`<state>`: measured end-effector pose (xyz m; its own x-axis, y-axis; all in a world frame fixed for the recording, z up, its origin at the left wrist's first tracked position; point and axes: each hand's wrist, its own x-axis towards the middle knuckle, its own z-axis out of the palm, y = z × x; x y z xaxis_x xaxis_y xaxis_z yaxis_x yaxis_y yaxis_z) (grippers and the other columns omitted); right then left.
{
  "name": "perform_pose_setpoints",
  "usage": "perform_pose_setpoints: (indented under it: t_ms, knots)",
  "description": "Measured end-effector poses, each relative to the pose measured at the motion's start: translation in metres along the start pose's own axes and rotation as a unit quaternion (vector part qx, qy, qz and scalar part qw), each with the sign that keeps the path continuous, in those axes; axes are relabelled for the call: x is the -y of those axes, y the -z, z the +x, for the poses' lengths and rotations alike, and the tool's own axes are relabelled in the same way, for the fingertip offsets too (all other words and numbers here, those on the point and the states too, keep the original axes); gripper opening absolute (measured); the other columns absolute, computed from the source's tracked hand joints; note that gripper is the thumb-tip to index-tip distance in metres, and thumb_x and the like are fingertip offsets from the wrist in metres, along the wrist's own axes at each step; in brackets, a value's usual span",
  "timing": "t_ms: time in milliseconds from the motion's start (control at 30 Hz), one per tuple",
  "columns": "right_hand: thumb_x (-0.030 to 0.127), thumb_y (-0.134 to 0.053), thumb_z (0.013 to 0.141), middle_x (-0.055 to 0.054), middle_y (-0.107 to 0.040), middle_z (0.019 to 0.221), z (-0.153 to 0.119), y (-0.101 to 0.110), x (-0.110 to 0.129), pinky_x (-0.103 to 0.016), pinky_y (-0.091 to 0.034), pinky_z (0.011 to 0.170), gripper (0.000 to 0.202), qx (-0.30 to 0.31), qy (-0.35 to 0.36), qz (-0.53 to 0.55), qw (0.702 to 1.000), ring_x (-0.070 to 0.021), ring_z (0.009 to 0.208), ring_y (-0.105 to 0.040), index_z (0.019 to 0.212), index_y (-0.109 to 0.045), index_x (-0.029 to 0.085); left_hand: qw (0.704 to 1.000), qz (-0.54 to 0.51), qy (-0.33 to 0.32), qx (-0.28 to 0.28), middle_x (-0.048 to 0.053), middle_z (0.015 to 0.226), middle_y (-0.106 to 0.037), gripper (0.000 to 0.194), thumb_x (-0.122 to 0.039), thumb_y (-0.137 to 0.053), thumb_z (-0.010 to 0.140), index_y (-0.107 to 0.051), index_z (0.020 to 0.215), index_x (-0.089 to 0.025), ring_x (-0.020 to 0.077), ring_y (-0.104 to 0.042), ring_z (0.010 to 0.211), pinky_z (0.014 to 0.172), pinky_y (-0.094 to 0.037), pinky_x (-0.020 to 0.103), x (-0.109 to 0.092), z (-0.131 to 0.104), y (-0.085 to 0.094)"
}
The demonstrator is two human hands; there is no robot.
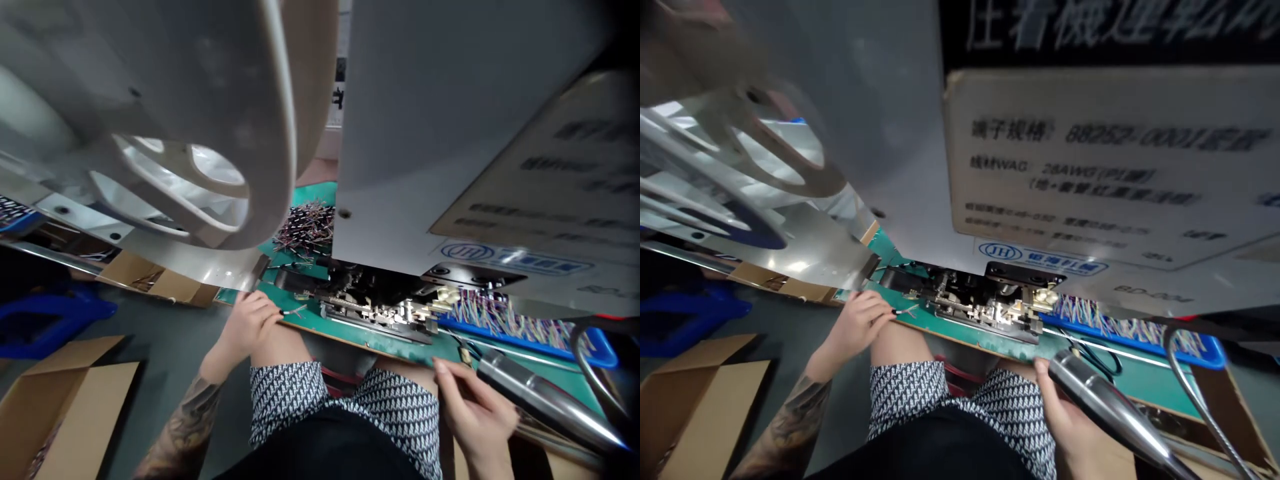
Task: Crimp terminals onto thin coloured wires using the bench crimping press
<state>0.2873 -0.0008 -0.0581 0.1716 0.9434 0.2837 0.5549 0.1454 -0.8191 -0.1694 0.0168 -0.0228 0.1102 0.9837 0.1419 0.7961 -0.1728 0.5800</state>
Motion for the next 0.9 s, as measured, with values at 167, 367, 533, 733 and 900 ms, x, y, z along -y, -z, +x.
perform_pose_setpoints:
  t_ms: [167, 367, 533, 733, 900]
  knots:
    - [0.04, -0.079, 0.093, -0.007, -0.08, 0.076, -0.02, -0.055, 0.051, -0.042, -0.06, 0.058, 0.014, 0.178, -0.038, 0.14, 0.973, -0.0288, 0.062, -0.072, 0.087, -0.087, 0.03, 0.974, -0.207, -0.024, 0.084, 0.005, 0.088, -0.078, 0.016, -0.026, -0.068, 0.102, -0.073, 0.087, -0.022, 0.0212, -0.072, 0.085, 0.081, -0.055, 0.035, -0.05, -0.025, -0.018]
    - [0.042, -0.088, 0.087, -0.001, -0.072, 0.069, -0.026, -0.078, 0.082, -0.025, -0.044, 0.045, 0.027, 0.307, -0.202, 0.33, 0.87, -0.0143, 0.05, -0.057, 0.106, -0.086, 0.023, 0.896, -0.428, 0.044, 0.107, 0.003, 0.084, -0.068, 0.027, -0.028, -0.071, 0.1, -0.057, 0.079, -0.021, 0.0178, -0.066, 0.075, 0.069, -0.053, 0.031, -0.094, -0.023, -0.064]
    - [0.039, -0.089, 0.087, 0.002, -0.062, 0.06, -0.027, -0.075, 0.081, -0.023, -0.034, 0.039, 0.016, 0.205, -0.223, 0.374, 0.877, -0.0107, 0.044, -0.045, 0.09, -0.084, 0.025, 0.876, -0.462, 0.088, 0.104, 0.005, 0.091, -0.066, 0.026, -0.03, -0.074, 0.098, -0.053, 0.084, -0.021, 0.0176, -0.064, 0.079, 0.071, -0.054, 0.032, -0.109, -0.018, -0.088]
    - [0.038, -0.09, 0.086, 0.003, -0.063, 0.063, -0.018, -0.07, 0.084, -0.021, -0.037, 0.039, 0.02, 0.206, -0.231, 0.404, 0.861, -0.0095, 0.044, -0.047, 0.099, -0.083, 0.024, 0.883, -0.458, 0.056, 0.084, 0.003, 0.082, -0.064, 0.034, -0.026, -0.077, 0.094, -0.051, 0.074, -0.021, 0.0182, -0.062, 0.079, 0.074, -0.052, 0.032, -0.119, -0.008, -0.091]
    - [0.039, -0.088, 0.089, 0.003, -0.065, 0.064, -0.006, -0.066, 0.097, -0.021, -0.043, 0.044, 0.022, 0.221, -0.226, 0.411, 0.855, -0.0088, 0.045, -0.051, 0.099, -0.079, 0.021, 0.908, -0.413, 0.027, 0.064, 0.002, 0.075, -0.064, 0.03, -0.019, -0.079, 0.091, -0.056, 0.072, -0.019, 0.0146, -0.059, 0.069, 0.064, -0.046, 0.027, -0.125, -0.006, -0.094]
